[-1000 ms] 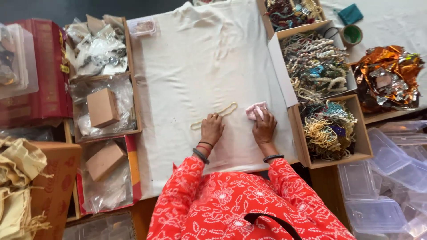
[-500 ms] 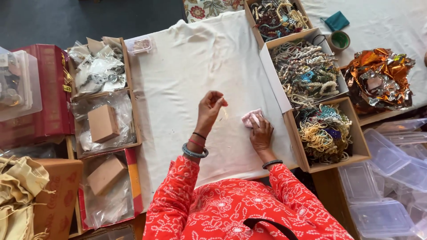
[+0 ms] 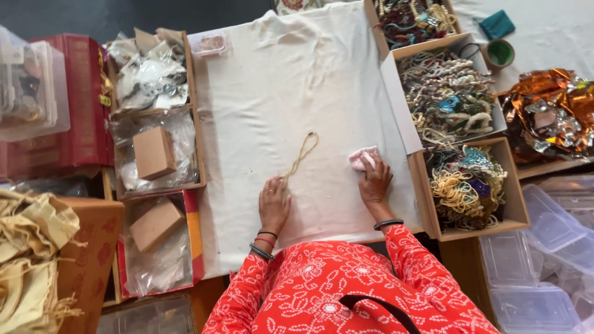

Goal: The person wipes a white cloth on a table, then picks up a gold-colored bracelet and places it into a small plastic bag. They then place the bagged bracelet into a small beige pouch and finally put the pouch into a clear plastic container.

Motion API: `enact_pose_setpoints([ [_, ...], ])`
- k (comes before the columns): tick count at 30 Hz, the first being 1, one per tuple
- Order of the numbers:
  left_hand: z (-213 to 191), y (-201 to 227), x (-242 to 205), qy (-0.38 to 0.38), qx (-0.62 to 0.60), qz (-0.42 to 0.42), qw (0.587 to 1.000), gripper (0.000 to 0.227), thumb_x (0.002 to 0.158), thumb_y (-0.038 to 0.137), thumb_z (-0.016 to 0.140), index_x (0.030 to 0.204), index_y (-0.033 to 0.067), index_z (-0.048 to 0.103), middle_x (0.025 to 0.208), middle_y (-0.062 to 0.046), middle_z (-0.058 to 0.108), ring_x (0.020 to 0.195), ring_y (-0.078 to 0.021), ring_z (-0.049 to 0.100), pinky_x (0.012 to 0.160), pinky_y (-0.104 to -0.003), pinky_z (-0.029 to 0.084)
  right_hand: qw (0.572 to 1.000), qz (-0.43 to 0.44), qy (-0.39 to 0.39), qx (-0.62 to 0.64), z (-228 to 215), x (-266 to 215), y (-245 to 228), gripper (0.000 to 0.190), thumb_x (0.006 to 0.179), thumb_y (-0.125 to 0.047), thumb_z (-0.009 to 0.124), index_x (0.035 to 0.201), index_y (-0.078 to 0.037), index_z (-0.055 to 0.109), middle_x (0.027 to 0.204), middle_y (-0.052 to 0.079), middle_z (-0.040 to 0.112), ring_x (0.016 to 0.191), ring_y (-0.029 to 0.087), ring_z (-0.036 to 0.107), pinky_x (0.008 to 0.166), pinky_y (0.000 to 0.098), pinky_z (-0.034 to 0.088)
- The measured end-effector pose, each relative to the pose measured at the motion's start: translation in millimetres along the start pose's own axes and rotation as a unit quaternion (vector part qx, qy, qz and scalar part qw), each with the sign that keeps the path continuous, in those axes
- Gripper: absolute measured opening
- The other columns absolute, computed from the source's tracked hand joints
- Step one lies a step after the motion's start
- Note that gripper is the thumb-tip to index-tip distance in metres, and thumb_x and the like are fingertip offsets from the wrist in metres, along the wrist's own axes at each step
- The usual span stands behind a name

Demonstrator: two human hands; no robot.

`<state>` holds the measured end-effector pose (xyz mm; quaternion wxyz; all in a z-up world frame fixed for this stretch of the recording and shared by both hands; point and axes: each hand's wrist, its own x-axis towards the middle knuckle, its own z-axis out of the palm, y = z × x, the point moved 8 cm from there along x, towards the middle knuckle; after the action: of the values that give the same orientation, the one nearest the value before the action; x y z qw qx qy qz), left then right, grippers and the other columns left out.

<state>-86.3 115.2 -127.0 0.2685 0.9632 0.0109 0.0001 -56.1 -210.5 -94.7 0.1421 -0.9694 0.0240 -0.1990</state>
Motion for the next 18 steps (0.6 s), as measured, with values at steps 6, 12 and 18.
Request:
enact_pose_setpoints([
  [6,5.9,18.9,-12.4,-0.005,0.112,0.120,0.986,0.071,0.094,0.040,0.056,0.156,0.0113,0.038,0.165,-0.004,0.035,0.152,-0.0238,0.028,0.120,-0.052,0.020,0.975,0.033,0.026,0.220,9.9,18.7,-89.5,0.042,0.091,0.003,0.061,0.131,-0.011,0.064,0.127,0.010,0.067,0.117,0.034,0.057,0.103,0.0461,0.044],
  [12,14.2,0.7,-11.7,-0.081,0.118,0.080,0.987,0.058,0.104,0.047,0.052,0.154,0.0190,0.045,0.159,0.002,0.038,0.154,-0.0180,0.029,0.132,-0.049,0.017,0.937,-0.322,-0.064,0.117,45.3,20.4,-196.9,0.045,0.082,-0.005,0.060,0.124,-0.018,0.068,0.132,0.011,0.066,0.112,0.028,0.060,0.073,0.0414,0.049],
  [18,2.7,6.1,-14.5,0.037,0.116,0.123,0.985,0.056,0.099,0.042,0.052,0.152,0.0234,0.048,0.164,0.008,0.035,0.152,-0.0177,0.029,0.123,-0.050,0.017,0.991,-0.133,-0.004,-0.036,59.7,106.8,-92.5,0.032,0.084,-0.018,0.066,0.115,-0.025,0.069,0.126,0.000,0.066,0.108,0.026,0.061,0.072,0.0431,0.049],
])
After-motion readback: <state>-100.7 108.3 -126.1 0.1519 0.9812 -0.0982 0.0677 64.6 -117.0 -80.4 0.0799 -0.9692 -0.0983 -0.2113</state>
